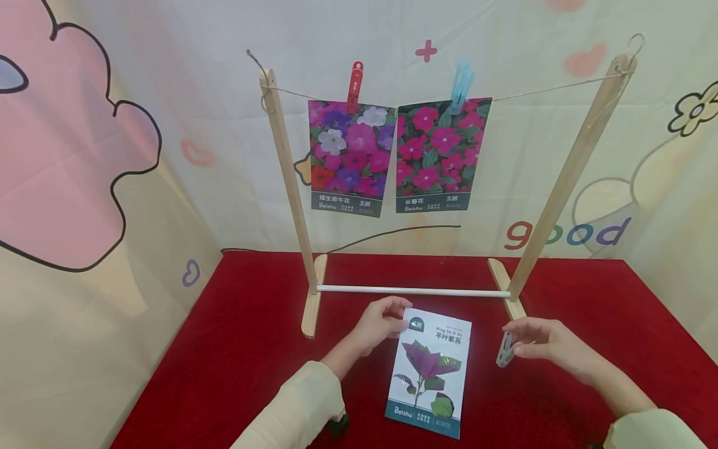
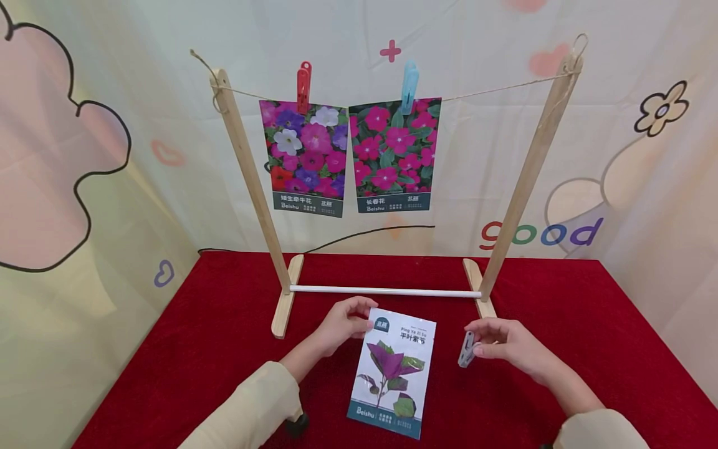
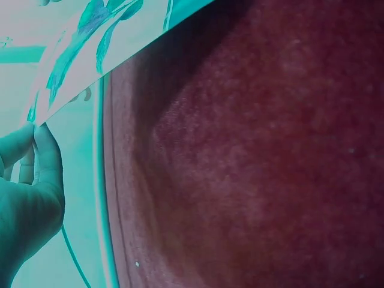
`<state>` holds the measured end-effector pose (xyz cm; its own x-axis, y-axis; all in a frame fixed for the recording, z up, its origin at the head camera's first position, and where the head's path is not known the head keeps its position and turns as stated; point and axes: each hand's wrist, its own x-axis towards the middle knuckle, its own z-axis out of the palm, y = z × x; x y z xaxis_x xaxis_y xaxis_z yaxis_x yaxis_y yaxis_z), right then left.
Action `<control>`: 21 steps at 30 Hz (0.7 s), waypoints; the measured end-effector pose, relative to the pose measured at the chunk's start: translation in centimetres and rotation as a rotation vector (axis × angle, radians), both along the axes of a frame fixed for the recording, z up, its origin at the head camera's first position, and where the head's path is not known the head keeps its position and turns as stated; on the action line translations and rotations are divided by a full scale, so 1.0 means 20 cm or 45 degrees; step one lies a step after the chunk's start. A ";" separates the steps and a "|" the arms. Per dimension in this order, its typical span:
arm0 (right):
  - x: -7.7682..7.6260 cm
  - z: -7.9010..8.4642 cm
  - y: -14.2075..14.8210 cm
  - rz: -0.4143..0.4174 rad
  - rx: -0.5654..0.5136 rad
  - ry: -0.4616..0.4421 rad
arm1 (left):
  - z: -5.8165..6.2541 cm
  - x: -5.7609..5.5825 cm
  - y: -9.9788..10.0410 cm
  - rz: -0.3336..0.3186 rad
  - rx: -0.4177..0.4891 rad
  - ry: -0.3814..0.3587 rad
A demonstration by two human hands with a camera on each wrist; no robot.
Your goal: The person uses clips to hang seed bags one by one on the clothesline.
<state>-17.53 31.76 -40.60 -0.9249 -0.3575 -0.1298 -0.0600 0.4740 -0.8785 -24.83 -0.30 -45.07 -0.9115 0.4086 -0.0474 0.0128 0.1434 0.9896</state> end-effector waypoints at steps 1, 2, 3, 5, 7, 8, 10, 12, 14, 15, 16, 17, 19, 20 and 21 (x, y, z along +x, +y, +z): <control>0.00 0.00 0.00 0.000 -0.005 0.002 | 0.01 0.00 0.00 0.005 0.004 0.001; 0.00 0.01 0.00 -0.002 -0.011 0.004 | 0.01 0.00 0.00 0.011 0.005 0.003; -0.01 0.01 0.00 -0.003 -0.014 0.007 | 0.02 0.00 0.00 0.016 0.006 0.005; -0.01 0.03 0.01 -0.009 -0.012 0.015 | 0.03 -0.01 0.00 0.023 0.005 0.012; -0.02 0.04 0.01 -0.015 -0.012 0.023 | 0.05 -0.01 0.00 0.027 0.010 0.020; -0.02 0.04 0.01 -0.018 -0.009 0.028 | 0.06 -0.01 0.00 0.030 0.011 0.023; -0.02 0.05 0.01 -0.020 -0.004 0.039 | 0.07 -0.01 0.00 0.034 0.009 0.033; -0.03 0.06 0.00 -0.021 -0.003 0.050 | 0.08 -0.02 0.01 0.035 0.013 0.039; -0.04 0.07 0.00 -0.018 0.000 0.065 | 0.09 -0.02 0.01 0.038 0.016 0.043; -0.04 0.07 0.00 -0.018 0.004 0.074 | 0.09 -0.02 0.01 0.039 0.017 0.045; -0.04 0.08 0.00 -0.022 0.007 0.080 | 0.10 -0.02 0.01 0.039 0.018 0.047; -0.04 0.08 -0.01 -0.023 0.010 0.086 | 0.10 -0.02 0.01 0.045 0.017 0.046; -0.04 0.10 -0.01 -0.032 0.022 0.097 | 0.12 -0.02 0.01 0.057 0.019 0.043; -0.04 0.10 -0.01 -0.040 0.028 0.101 | 0.13 -0.02 0.01 0.063 0.019 0.041; -0.05 0.11 -0.01 -0.048 0.034 0.108 | 0.13 -0.02 0.01 0.068 0.019 0.039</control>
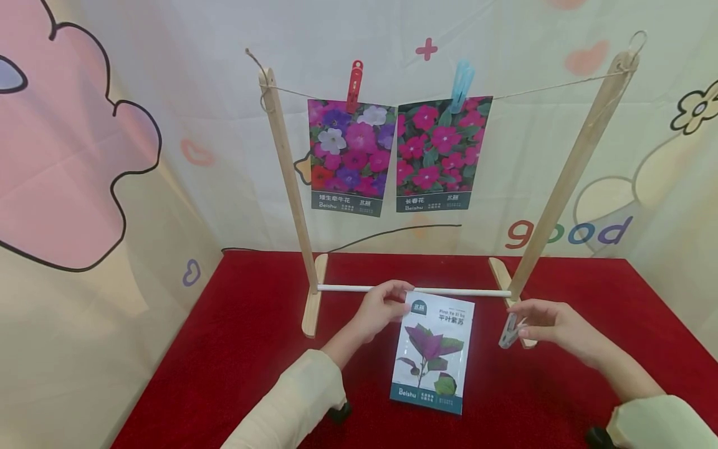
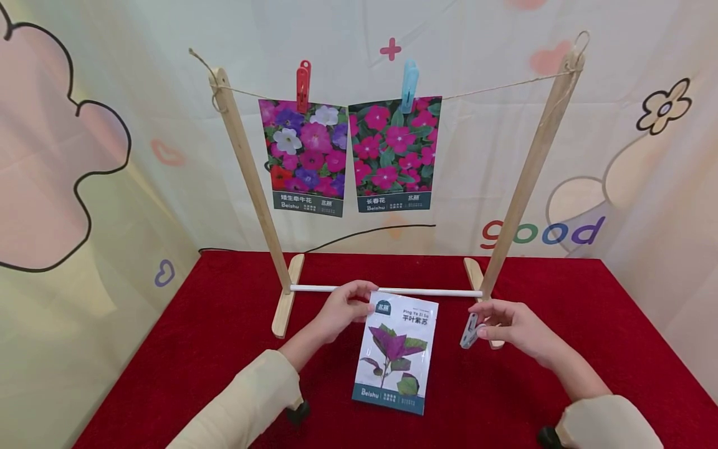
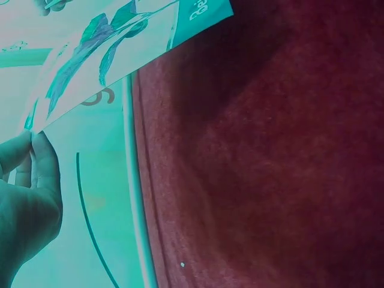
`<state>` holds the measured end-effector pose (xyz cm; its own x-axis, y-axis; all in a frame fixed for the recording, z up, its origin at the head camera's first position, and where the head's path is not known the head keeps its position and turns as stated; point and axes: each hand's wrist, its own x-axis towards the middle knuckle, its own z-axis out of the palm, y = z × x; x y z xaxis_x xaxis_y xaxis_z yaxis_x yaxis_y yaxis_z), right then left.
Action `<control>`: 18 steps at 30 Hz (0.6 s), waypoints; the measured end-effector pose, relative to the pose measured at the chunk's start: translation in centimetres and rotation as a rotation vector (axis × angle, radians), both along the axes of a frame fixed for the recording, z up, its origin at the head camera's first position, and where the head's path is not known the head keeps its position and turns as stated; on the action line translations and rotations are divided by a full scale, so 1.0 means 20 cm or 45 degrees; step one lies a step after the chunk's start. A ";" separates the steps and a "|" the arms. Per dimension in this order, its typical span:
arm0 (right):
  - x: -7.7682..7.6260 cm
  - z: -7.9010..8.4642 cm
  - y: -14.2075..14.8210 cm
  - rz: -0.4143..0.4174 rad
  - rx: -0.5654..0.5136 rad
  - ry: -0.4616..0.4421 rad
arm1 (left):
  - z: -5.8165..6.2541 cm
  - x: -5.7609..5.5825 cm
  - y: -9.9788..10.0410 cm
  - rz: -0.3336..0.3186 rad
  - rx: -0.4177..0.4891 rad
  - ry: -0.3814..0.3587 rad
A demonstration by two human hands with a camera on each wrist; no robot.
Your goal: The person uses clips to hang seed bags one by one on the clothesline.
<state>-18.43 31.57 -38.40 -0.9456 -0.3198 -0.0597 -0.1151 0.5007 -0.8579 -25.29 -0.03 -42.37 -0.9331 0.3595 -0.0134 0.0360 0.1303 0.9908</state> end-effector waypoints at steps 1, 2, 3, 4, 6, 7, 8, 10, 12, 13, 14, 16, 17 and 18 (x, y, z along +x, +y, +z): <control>0.00 0.01 0.00 -0.005 0.005 0.003 | 0.01 0.00 0.00 0.004 0.000 0.001; 0.00 0.01 0.00 -0.009 0.011 0.008 | 0.02 0.00 0.00 0.008 0.001 0.000; 0.00 0.01 0.00 -0.015 0.018 0.017 | 0.02 0.00 0.00 0.007 0.004 0.000; -0.01 0.01 0.00 -0.018 0.024 0.024 | 0.03 0.00 0.00 0.007 0.003 0.003; -0.01 0.02 0.00 -0.018 0.029 0.040 | 0.04 0.00 0.00 0.007 0.004 0.015; -0.01 0.02 0.00 -0.016 0.028 0.045 | 0.04 0.00 0.01 0.005 0.006 0.023; -0.01 0.02 0.01 -0.016 0.028 0.053 | 0.05 0.00 0.01 0.004 0.006 0.025; -0.02 0.03 0.01 -0.015 0.030 0.068 | 0.06 0.00 0.01 0.002 0.012 0.034; -0.02 0.04 0.01 -0.017 0.030 0.078 | 0.06 -0.01 0.01 0.002 0.017 0.037; -0.02 0.04 0.01 -0.019 0.035 0.085 | 0.07 -0.01 0.01 0.000 0.023 0.039; -0.02 0.05 0.02 -0.020 0.039 0.090 | 0.07 -0.01 0.01 0.006 0.023 0.038; -0.03 0.06 0.02 -0.021 0.048 0.100 | 0.08 -0.01 0.01 0.021 0.021 0.041; -0.03 0.07 0.02 -0.020 0.051 0.102 | 0.09 -0.01 0.01 0.027 0.020 0.046; -0.03 0.07 0.02 -0.017 0.054 0.105 | 0.09 -0.01 0.01 0.037 0.015 0.048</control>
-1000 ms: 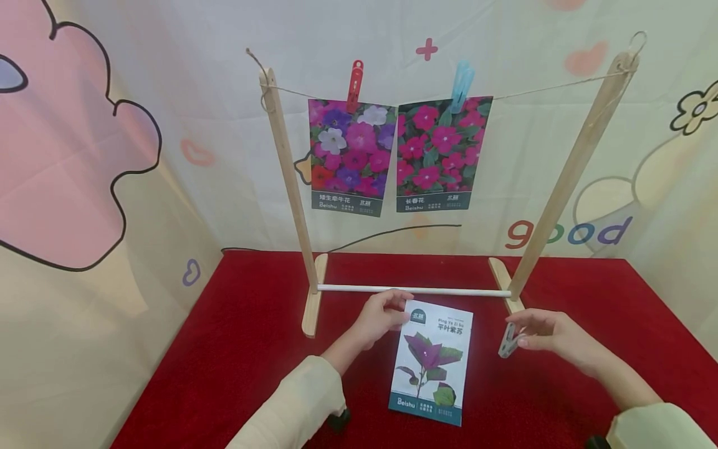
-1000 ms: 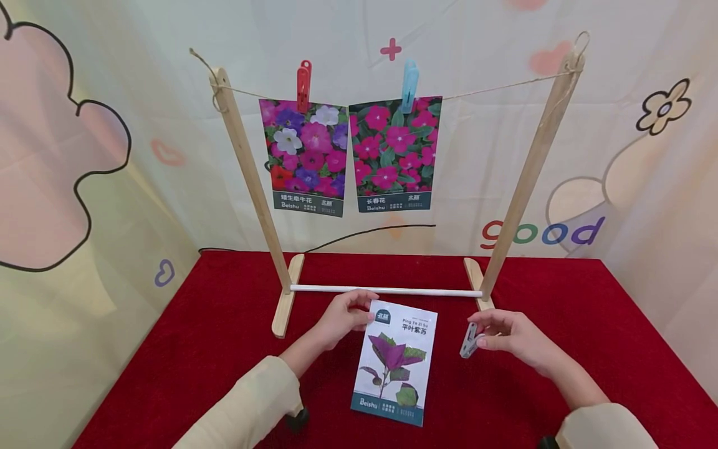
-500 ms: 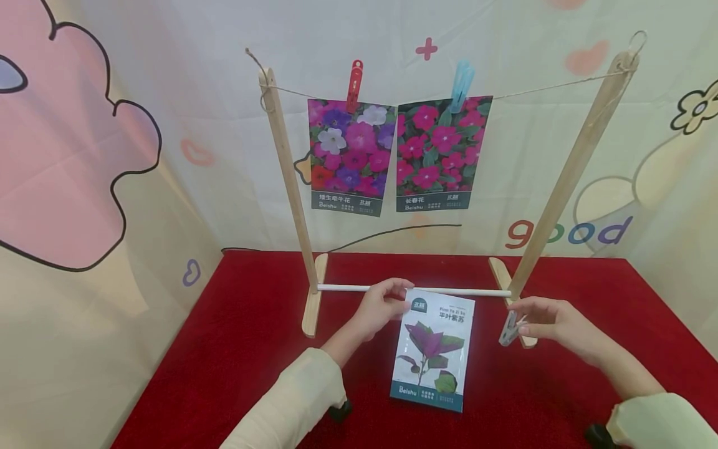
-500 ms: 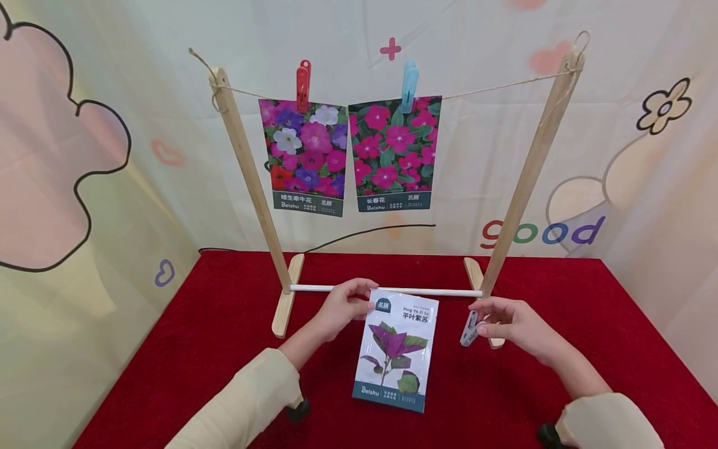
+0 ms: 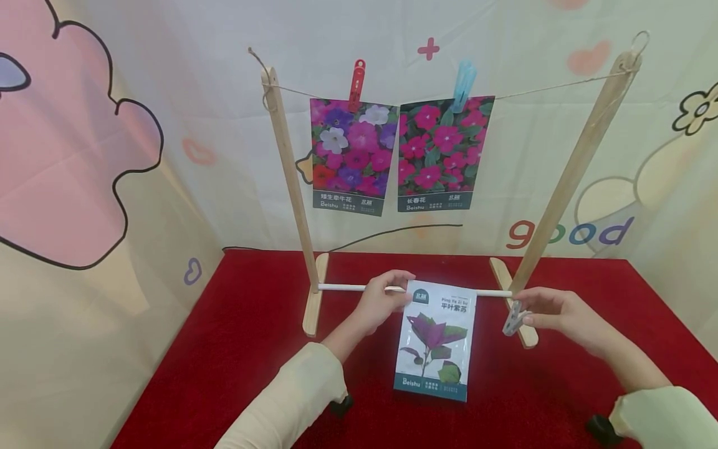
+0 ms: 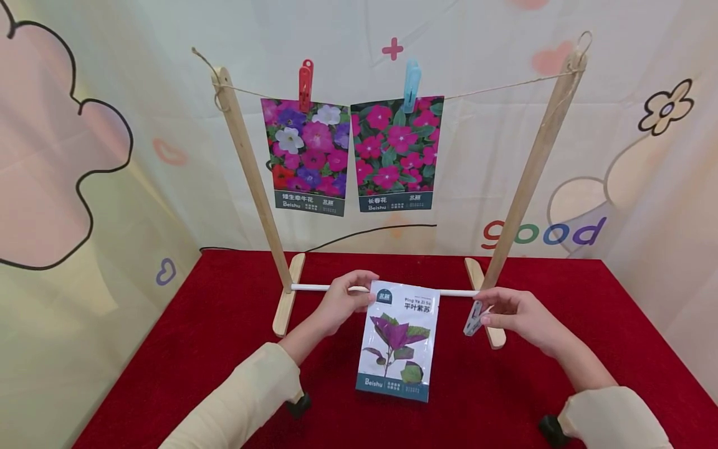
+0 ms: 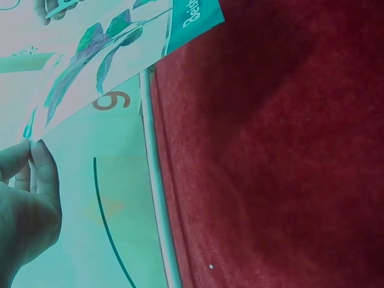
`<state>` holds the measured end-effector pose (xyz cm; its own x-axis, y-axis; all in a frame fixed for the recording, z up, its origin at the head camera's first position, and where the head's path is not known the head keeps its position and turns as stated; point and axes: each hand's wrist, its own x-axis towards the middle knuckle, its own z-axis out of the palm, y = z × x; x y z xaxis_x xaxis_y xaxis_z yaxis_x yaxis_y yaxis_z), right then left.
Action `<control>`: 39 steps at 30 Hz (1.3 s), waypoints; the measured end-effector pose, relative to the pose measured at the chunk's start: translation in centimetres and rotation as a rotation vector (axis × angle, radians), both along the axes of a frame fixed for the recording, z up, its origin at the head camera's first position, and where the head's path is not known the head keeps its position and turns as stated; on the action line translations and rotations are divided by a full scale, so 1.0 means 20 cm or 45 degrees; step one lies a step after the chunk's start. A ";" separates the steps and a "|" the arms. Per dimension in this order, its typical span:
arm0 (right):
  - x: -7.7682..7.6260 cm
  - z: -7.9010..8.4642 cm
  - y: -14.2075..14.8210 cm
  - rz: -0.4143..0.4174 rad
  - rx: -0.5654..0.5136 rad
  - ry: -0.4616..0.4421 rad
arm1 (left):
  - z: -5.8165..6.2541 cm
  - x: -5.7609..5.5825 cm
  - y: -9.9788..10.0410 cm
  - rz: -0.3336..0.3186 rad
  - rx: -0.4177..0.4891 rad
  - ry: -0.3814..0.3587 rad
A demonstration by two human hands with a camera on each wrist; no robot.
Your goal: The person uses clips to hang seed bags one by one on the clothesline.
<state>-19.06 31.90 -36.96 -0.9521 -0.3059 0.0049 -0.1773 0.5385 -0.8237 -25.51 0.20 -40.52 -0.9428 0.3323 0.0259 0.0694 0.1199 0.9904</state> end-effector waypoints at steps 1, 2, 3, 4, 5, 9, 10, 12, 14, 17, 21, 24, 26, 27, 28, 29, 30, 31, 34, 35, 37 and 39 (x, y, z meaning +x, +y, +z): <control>0.00 0.01 0.00 0.004 0.004 0.003 | 0.00 0.00 0.00 0.008 -0.004 0.004; -0.01 0.01 0.00 0.008 0.007 0.004 | 0.01 0.00 0.00 0.018 -0.011 0.005; -0.01 0.02 0.00 0.013 0.011 0.004 | 0.01 -0.01 0.00 0.023 -0.016 0.009; -0.01 0.02 0.00 0.016 0.015 0.005 | 0.02 -0.01 0.00 0.028 -0.023 0.013; -0.02 0.03 0.00 0.019 0.017 0.006 | 0.02 -0.01 0.01 0.034 -0.027 0.015; -0.03 0.05 0.01 0.014 0.042 0.025 | 0.04 -0.02 0.02 0.053 -0.042 0.020; -0.03 0.06 0.02 0.012 0.049 0.032 | 0.05 -0.02 0.02 0.057 -0.043 0.018; -0.04 0.07 0.02 0.009 0.062 0.041 | 0.06 -0.02 0.02 0.059 -0.045 0.022; -0.05 0.08 0.02 0.009 0.068 0.045 | 0.07 -0.02 0.02 0.059 -0.044 0.030; -0.05 0.10 0.02 0.004 0.090 0.056 | 0.09 -0.02 0.02 0.060 -0.049 0.042; -0.07 0.13 0.02 -0.012 0.127 0.085 | 0.11 -0.02 0.02 0.067 -0.041 0.058; -0.07 0.15 0.02 -0.017 0.159 0.117 | 0.14 -0.02 0.03 0.072 -0.035 0.056; -0.07 0.16 0.02 -0.025 0.173 0.135 | 0.15 -0.02 0.03 0.077 -0.039 0.051; -0.08 0.17 0.03 -0.025 0.176 0.139 | 0.15 -0.02 0.04 0.077 -0.039 0.049; -0.08 0.18 0.03 -0.025 0.178 0.144 | 0.16 -0.02 0.04 0.078 -0.036 0.048; -0.08 0.18 0.03 -0.028 0.176 0.142 | 0.17 -0.03 0.04 0.078 -0.035 0.052; -0.08 0.19 0.04 -0.029 0.169 0.146 | 0.17 -0.03 0.05 0.078 -0.032 0.055; -0.09 0.20 0.04 -0.026 0.166 0.150 | 0.18 -0.03 0.05 0.080 -0.029 0.057; -0.09 0.21 0.05 -0.019 0.159 0.158 | 0.20 -0.03 0.06 0.082 -0.027 0.072; -0.10 0.22 0.06 -0.018 0.161 0.164 | 0.20 -0.03 0.06 0.082 -0.028 0.077; -0.10 0.23 0.06 -0.019 0.163 0.173 | 0.21 -0.04 0.06 0.081 -0.028 0.088; -0.10 0.25 0.07 -0.020 0.168 0.185 | 0.22 -0.04 0.07 0.076 -0.031 0.103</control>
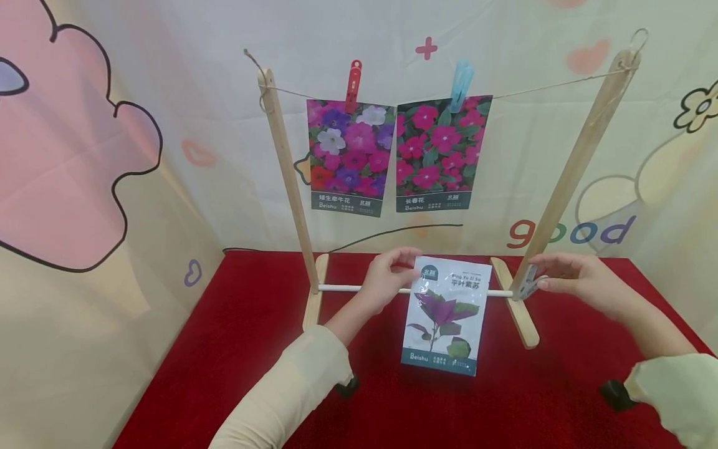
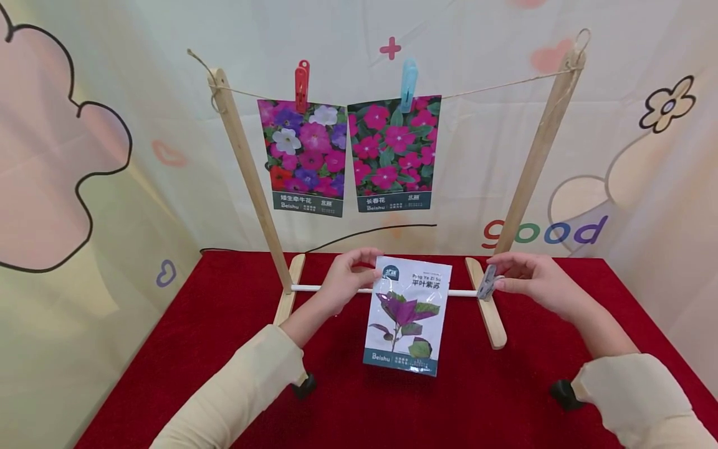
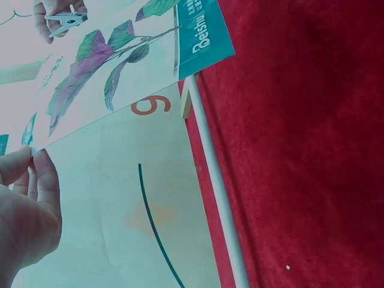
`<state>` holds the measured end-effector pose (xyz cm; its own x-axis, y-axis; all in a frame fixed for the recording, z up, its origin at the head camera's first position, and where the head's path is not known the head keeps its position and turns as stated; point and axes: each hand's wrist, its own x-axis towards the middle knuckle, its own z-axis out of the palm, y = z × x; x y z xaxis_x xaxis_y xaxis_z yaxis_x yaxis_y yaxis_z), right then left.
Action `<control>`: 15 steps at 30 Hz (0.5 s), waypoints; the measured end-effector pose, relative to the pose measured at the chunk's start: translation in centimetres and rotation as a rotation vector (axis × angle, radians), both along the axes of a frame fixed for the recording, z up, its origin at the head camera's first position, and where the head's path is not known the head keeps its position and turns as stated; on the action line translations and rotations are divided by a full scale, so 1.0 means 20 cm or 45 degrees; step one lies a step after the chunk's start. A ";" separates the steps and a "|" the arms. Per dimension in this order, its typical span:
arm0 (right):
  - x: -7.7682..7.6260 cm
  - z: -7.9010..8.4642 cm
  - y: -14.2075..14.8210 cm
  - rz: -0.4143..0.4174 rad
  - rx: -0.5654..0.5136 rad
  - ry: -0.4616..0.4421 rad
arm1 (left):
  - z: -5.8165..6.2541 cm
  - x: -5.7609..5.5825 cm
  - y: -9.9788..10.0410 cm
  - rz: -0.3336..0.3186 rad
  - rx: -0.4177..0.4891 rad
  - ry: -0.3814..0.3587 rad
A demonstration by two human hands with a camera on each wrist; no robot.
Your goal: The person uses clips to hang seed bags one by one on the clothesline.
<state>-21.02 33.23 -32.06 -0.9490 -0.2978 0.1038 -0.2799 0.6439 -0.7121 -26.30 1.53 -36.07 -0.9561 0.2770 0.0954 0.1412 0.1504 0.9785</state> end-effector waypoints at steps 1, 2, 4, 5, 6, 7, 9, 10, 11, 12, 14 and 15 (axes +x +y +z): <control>0.00 0.01 0.00 -0.003 0.007 0.004 | 0.00 0.00 0.00 -0.006 0.003 0.007; 0.00 0.02 0.00 -0.009 0.013 0.008 | 0.01 -0.01 0.00 -0.009 0.003 0.014; 0.00 0.04 0.01 -0.010 0.025 0.011 | 0.01 -0.01 0.01 -0.017 0.004 0.027; 0.00 0.05 0.01 -0.015 0.033 0.008 | 0.02 -0.01 0.01 -0.020 0.003 0.032; 0.00 0.06 0.01 -0.016 0.042 0.011 | 0.02 -0.01 0.01 -0.021 0.002 0.037; -0.01 0.07 0.01 -0.016 0.046 0.010 | 0.03 -0.01 0.01 -0.021 -0.003 0.043; -0.01 0.08 0.02 -0.015 0.053 0.015 | 0.04 -0.01 0.01 -0.020 -0.013 0.059; -0.01 0.09 0.02 -0.019 0.057 0.022 | 0.04 -0.01 0.01 -0.019 -0.018 0.067; -0.01 0.09 0.02 -0.024 0.063 0.029 | 0.04 -0.01 0.01 -0.017 -0.023 0.075; -0.01 0.10 0.02 -0.024 0.064 0.041 | 0.05 -0.02 0.01 -0.018 -0.023 0.084; -0.02 0.10 0.02 -0.031 0.065 0.062 | 0.06 -0.02 0.01 -0.015 -0.026 0.100; -0.02 0.11 0.03 -0.035 0.066 0.077 | 0.06 -0.02 0.01 -0.016 -0.023 0.105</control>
<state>-21.45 33.75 -29.93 -0.9493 -0.2783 0.1461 -0.3031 0.6874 -0.6600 -26.64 1.81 -34.81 -0.9417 0.2914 0.1684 0.2230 0.1657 0.9606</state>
